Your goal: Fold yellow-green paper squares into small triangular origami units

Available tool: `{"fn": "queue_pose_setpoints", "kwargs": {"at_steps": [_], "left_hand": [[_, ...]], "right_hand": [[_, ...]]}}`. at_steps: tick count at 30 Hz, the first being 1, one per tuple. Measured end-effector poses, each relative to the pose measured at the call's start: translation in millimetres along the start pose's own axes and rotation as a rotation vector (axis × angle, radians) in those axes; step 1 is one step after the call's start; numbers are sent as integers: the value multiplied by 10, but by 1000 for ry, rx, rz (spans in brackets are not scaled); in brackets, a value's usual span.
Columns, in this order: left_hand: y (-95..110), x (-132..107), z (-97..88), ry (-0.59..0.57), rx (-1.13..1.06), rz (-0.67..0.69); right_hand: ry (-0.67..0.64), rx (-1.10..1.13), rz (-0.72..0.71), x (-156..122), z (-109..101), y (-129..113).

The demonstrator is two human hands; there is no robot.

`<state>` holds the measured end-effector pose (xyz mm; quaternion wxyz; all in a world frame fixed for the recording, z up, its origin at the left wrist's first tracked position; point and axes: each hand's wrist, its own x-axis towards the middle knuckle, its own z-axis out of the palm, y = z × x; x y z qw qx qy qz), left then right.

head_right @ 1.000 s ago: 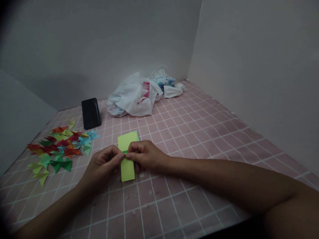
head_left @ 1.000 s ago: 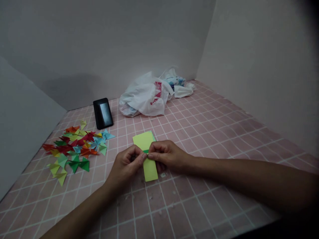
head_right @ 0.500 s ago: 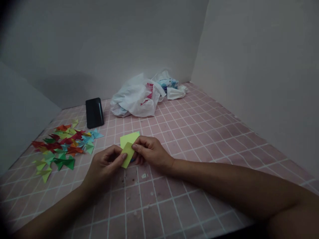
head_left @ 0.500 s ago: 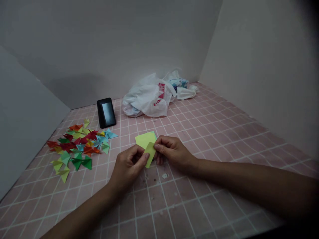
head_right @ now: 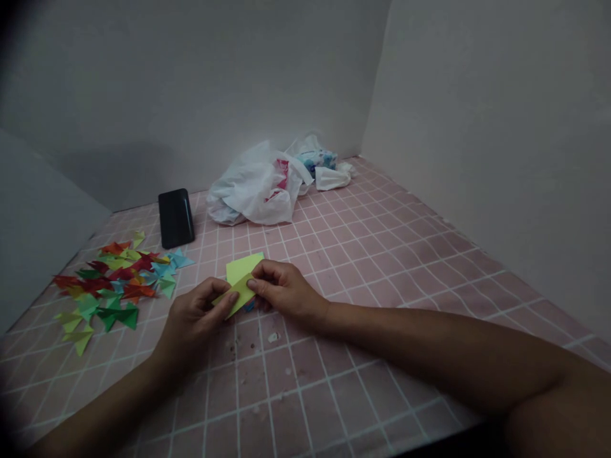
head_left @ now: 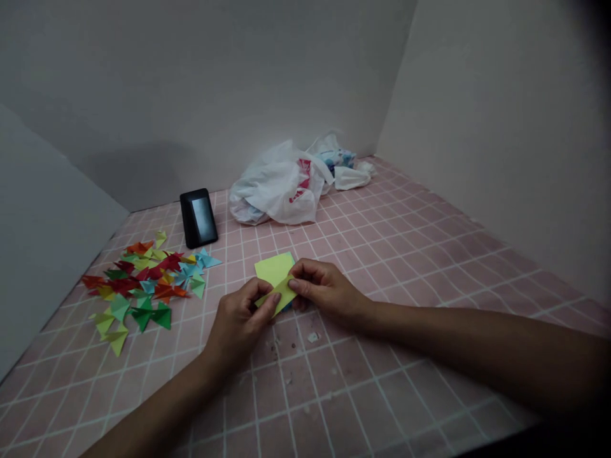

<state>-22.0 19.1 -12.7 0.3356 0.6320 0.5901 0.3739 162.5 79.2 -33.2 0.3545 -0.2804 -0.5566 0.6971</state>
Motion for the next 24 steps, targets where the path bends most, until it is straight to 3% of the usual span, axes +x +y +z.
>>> {"fn": "queue_pose_setpoints", "kwargs": {"at_steps": [4, 12, 17, 24], "left_hand": [[-8, 9, -1, -54, -4, -1], [-44, 23, 27, 97, -277, -141], [-27, 47, 21, 110, -423, -183], [-66, 48, -4, 106, -313, -149]], "right_hand": [[20, -40, 7, -4, 3, -20], [54, -109, -59, -36, 18, -37], [65, -141, -138, -43, 20, -29], [93, -150, -132, -37, 20, -30]]}}
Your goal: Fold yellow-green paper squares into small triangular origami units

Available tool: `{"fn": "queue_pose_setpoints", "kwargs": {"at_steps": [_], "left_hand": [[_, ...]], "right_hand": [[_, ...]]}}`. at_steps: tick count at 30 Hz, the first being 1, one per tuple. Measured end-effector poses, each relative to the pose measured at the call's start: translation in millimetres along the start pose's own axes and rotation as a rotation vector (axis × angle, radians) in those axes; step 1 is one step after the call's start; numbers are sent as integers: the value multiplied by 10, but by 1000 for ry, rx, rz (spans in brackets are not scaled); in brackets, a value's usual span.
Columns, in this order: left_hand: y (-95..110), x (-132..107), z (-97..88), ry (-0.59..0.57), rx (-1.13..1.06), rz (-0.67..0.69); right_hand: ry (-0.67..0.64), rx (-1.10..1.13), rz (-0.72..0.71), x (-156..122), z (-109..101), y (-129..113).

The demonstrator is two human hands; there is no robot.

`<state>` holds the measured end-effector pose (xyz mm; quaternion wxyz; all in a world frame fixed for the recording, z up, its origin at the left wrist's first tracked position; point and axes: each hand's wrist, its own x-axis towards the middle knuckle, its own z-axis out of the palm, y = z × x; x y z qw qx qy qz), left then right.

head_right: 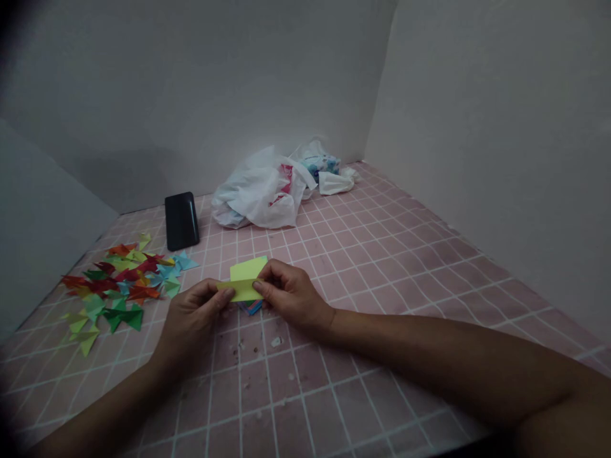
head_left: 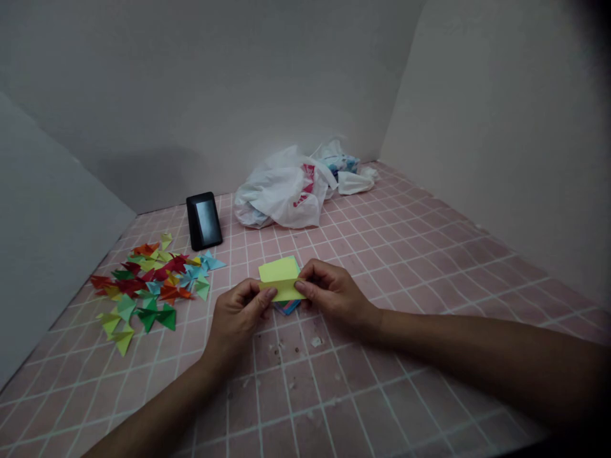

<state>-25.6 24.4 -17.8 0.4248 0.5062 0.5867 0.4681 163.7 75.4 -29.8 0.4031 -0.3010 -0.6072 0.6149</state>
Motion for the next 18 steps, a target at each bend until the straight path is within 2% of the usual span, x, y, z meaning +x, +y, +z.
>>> {"fn": "queue_pose_setpoints", "kwargs": {"at_steps": [7, 14, 18], "left_hand": [[5, -21, 2, 7, 30, 41], [17, -25, 17, 9, 1, 13], [37, -10, 19, -1, 2, 8]], "right_hand": [[-59, 85, 99, 0, 7, 17], [-62, 49, 84, -23, 14, -11], [-63, 62, 122, -11, 14, -9]]}}
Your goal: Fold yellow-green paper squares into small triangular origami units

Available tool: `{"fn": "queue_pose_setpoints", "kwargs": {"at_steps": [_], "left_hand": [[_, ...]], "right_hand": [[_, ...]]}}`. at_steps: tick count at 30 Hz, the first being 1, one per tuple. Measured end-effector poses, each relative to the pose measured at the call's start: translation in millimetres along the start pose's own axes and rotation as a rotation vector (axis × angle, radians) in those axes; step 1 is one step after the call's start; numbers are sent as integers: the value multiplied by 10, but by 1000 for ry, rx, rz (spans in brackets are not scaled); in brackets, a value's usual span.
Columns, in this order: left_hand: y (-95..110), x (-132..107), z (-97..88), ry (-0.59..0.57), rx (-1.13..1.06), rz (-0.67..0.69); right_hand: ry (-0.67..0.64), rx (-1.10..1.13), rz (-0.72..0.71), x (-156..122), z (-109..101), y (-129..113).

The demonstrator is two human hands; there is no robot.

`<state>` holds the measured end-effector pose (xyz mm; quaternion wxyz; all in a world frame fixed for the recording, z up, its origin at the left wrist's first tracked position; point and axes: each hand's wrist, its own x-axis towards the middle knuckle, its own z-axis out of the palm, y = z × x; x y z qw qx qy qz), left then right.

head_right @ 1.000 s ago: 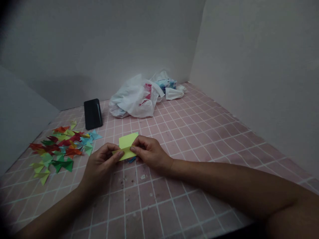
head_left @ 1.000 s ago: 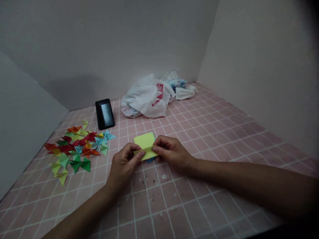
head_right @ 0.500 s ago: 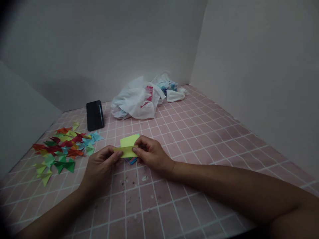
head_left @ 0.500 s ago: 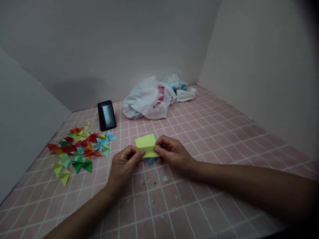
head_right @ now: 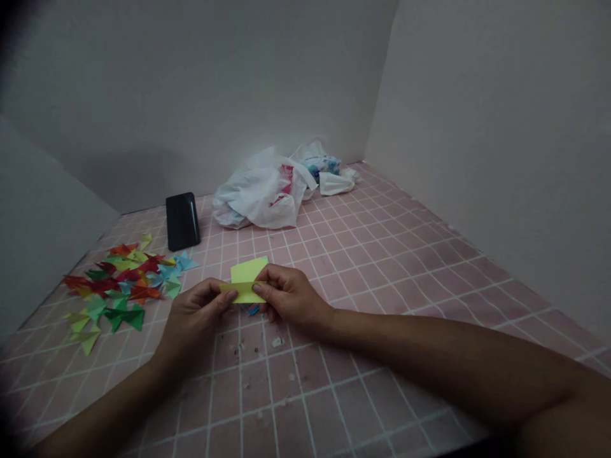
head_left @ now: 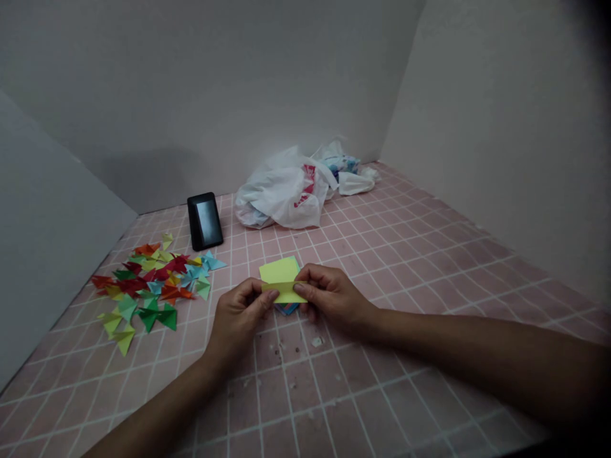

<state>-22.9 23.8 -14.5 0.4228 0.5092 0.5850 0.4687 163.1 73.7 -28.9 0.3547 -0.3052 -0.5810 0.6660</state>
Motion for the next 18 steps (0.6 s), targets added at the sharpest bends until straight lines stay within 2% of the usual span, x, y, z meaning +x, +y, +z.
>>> {"fn": "queue_pose_setpoints", "kwargs": {"at_steps": [5, 9, 18], "left_hand": [[25, 28, -5, -58, -20, -16], [23, 14, -3, -53, -22, 1], [61, -31, -9, -58, 111, 146]], "right_hand": [[-23, 5, 64, 6, 3, 26], [-50, -12, 62, -11, 7, 34], [-43, -5, 27, 0, -5, 6]]}}
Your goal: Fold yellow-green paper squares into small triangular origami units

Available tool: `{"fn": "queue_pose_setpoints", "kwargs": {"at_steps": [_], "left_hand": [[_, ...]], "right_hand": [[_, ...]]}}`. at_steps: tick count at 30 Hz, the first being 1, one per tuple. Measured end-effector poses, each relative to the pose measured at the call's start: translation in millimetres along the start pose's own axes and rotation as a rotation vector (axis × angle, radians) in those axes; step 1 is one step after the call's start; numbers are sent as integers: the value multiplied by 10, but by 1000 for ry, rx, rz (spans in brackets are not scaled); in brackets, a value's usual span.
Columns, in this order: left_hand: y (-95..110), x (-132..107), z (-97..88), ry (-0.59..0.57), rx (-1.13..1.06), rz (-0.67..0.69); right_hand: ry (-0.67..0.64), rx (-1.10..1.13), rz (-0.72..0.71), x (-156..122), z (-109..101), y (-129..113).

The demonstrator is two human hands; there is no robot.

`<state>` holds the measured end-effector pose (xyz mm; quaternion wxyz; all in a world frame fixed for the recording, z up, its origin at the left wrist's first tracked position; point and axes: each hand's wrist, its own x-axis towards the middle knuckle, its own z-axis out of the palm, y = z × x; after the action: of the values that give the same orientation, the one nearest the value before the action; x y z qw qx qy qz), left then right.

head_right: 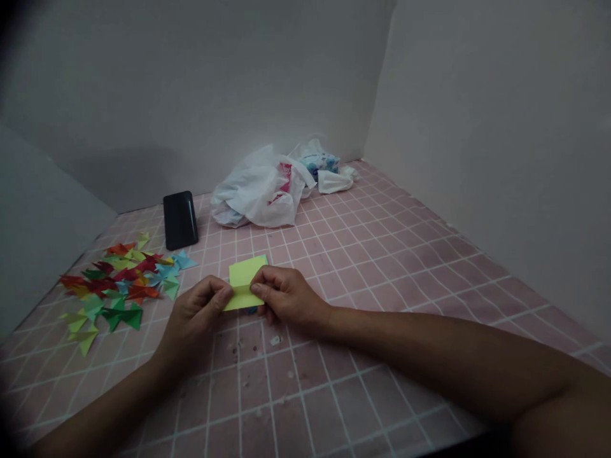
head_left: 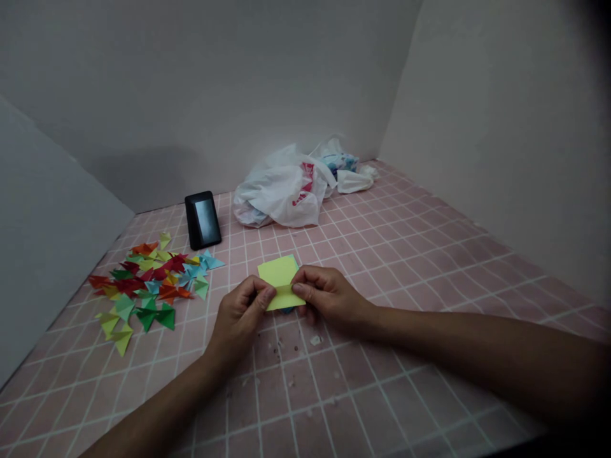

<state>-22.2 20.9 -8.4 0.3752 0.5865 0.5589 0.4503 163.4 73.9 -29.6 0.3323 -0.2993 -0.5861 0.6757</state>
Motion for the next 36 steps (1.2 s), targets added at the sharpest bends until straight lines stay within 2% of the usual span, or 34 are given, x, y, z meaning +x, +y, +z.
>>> {"fn": "queue_pose_setpoints", "kwargs": {"at_steps": [6, 10, 13, 16, 19, 22, 25, 30, 36], "left_hand": [[-29, -3, 14, -79, 66, -31], [-42, 1, 18, -108, 56, -76], [-47, 14, 20, -123, 3, -147], [-60, 24, 27, -188, -98, -235], [-72, 24, 32, -200, -133, -263], [-77, 17, 26, -162, -129, -232], [-76, 12, 12, -156, -101, -197], [-75, 17, -10, -153, -58, -194], [-76, 43, 3, -164, -125, -266]], "right_hand": [[-61, -1, 29, 12, -2, 8], [-35, -47, 20, -1, -8, 12], [-13, -119, -13, -9, -20, 2], [14, -201, -42, -7, -24, -12], [3, -112, 7, 14, -12, -10], [-60, 32, 113, 44, 2, 4], [-111, 71, 169, 59, 4, 12], [-117, 131, 160, 61, -10, 11], [-35, 175, 122, 67, -9, 29]]}}
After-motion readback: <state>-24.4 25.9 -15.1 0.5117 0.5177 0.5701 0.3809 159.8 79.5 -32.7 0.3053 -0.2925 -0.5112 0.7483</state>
